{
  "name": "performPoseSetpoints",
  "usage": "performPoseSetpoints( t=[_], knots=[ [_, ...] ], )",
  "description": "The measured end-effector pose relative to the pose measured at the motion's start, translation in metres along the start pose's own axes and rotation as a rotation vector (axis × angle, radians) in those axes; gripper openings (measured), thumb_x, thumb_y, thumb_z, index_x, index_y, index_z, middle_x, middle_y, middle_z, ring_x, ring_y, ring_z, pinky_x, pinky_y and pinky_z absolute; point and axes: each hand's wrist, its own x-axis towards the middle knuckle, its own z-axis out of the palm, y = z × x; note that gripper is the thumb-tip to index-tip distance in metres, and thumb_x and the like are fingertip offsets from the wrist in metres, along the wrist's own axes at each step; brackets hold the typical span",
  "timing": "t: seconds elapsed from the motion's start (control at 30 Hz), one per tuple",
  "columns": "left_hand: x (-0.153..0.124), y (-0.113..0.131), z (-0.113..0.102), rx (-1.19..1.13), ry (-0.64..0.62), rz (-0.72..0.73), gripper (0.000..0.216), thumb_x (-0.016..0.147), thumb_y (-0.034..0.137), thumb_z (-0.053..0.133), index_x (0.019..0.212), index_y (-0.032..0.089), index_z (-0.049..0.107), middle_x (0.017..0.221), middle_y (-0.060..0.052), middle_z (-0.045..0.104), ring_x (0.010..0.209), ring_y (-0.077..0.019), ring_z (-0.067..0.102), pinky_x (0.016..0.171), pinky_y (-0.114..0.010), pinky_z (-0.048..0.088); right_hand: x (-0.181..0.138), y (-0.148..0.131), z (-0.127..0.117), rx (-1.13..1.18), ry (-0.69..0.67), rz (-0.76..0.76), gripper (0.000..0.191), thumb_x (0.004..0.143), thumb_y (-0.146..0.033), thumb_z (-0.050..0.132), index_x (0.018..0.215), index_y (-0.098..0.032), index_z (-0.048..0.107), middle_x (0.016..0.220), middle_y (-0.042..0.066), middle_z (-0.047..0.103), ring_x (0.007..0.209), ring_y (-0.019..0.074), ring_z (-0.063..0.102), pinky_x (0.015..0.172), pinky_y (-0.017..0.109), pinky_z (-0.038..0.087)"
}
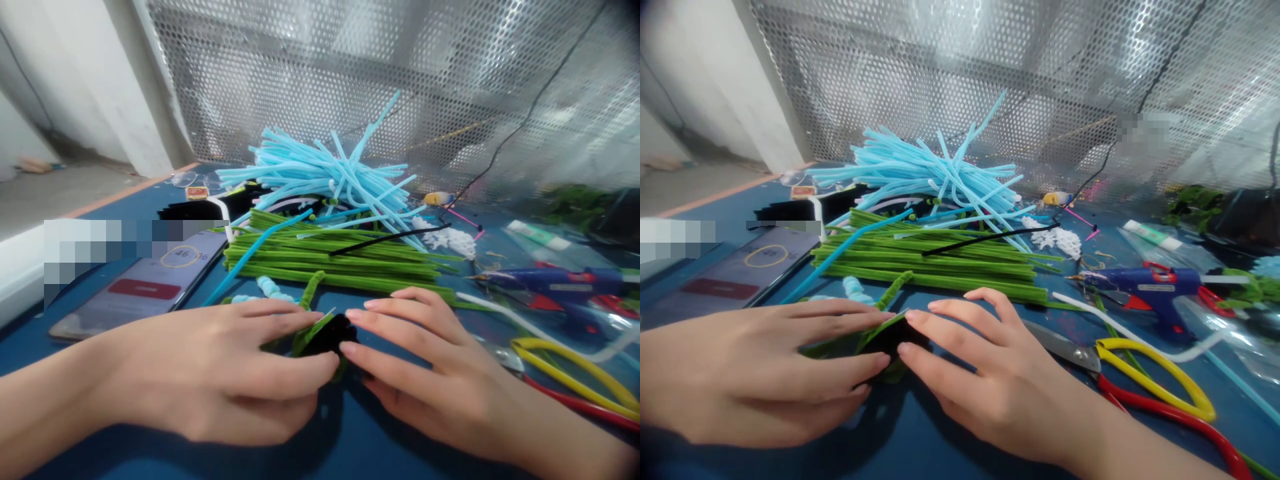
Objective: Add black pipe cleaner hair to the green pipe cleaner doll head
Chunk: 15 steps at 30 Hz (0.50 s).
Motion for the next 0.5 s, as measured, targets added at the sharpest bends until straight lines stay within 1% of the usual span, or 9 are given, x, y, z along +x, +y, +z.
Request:
performPoseSetpoints(
  t=[0.03, 0.1, 0.27, 0.37, 0.47, 0.5],
  knots=[
    [-0.0003, -0.0005, -0.0014, 0.008, -0.008, 0.04, 0.021, 0.088, 0.012, 0.051, 0.09, 0.019, 0.072, 0.103, -0.002, 0.073, 0.102, -0.0264, 0.066, 0.096, -0.038, 0.054, 0.0002, -0.0003, 0.0001, 0.001, 0.001, 0.004, 0.037, 0.083, -0.014, 0.063, 0.119, -0.021, 0.061, 0.128, 0.004, 0.062, 0.122, 0.0213, 0.047, 0.103, 0.044, 0.037],
    [-0.0008, -0.0011, -0.0038, 0.022, -0.039, 0.056, 0.022, 0.089, 0.014, 0.05, 0.089, 0.02, 0.072, 0.103, -0.002, 0.072, 0.106, -0.0282, 0.065, 0.096, -0.036, 0.054, 0.0005, -0.0008, 0.0002, 0.004, 0.007, 0.01, 0.036, 0.083, -0.014, 0.063, 0.118, -0.021, 0.062, 0.125, 0.004, 0.063, 0.121, 0.0207, 0.048, 0.102, 0.043, 0.038],
    [-0.0008, -0.0006, -0.0041, 0.014, -0.068, 0.049, 0.024, 0.089, 0.012, 0.049, 0.09, 0.021, 0.071, 0.105, -0.004, 0.071, 0.113, -0.0327, 0.061, 0.079, -0.035, 0.062, 0.0011, -0.0012, 0.0009, 0.017, 0.025, 0.016, 0.037, 0.082, -0.012, 0.063, 0.118, -0.02, 0.061, 0.123, 0.006, 0.064, 0.12, 0.021, 0.049, 0.102, 0.043, 0.039],
    [-0.0015, 0.0, -0.0017, 0.027, -0.035, 0.034, 0.024, 0.086, 0.009, 0.05, 0.087, 0.022, 0.069, 0.103, -0.002, 0.071, 0.113, -0.0312, 0.06, 0.071, -0.033, 0.062, 0.002, -0.0008, 0.0014, 0.061, 0.024, 0.054, 0.034, 0.082, -0.013, 0.062, 0.115, -0.02, 0.061, 0.124, 0.009, 0.061, 0.121, 0.022, 0.049, 0.1, 0.043, 0.041],
    [-0.0028, 0.0012, 0.0006, 0.046, -0.031, 0.056, 0.023, 0.083, 0.008, 0.052, 0.086, 0.023, 0.069, 0.103, 0.0, 0.071, 0.111, -0.0307, 0.061, 0.071, -0.034, 0.062, 0.0013, -0.0006, 0.0013, 0.114, 0.02, 0.099, 0.032, 0.081, -0.013, 0.061, 0.113, -0.017, 0.058, 0.127, 0.012, 0.055, 0.123, 0.0228, 0.046, 0.1, 0.043, 0.041],
    [-0.0031, 0.0019, 0.0013, 0.044, -0.015, 0.029, 0.022, 0.083, 0.009, 0.053, 0.085, 0.024, 0.069, 0.103, 0.001, 0.071, 0.111, -0.0291, 0.061, 0.072, -0.032, 0.062, 0.0005, -0.0006, 0.001, 0.122, 0.02, 0.108, 0.033, 0.081, -0.012, 0.062, 0.114, -0.016, 0.057, 0.127, 0.013, 0.054, 0.123, 0.0228, 0.046, 0.101, 0.042, 0.04]
  ],
)
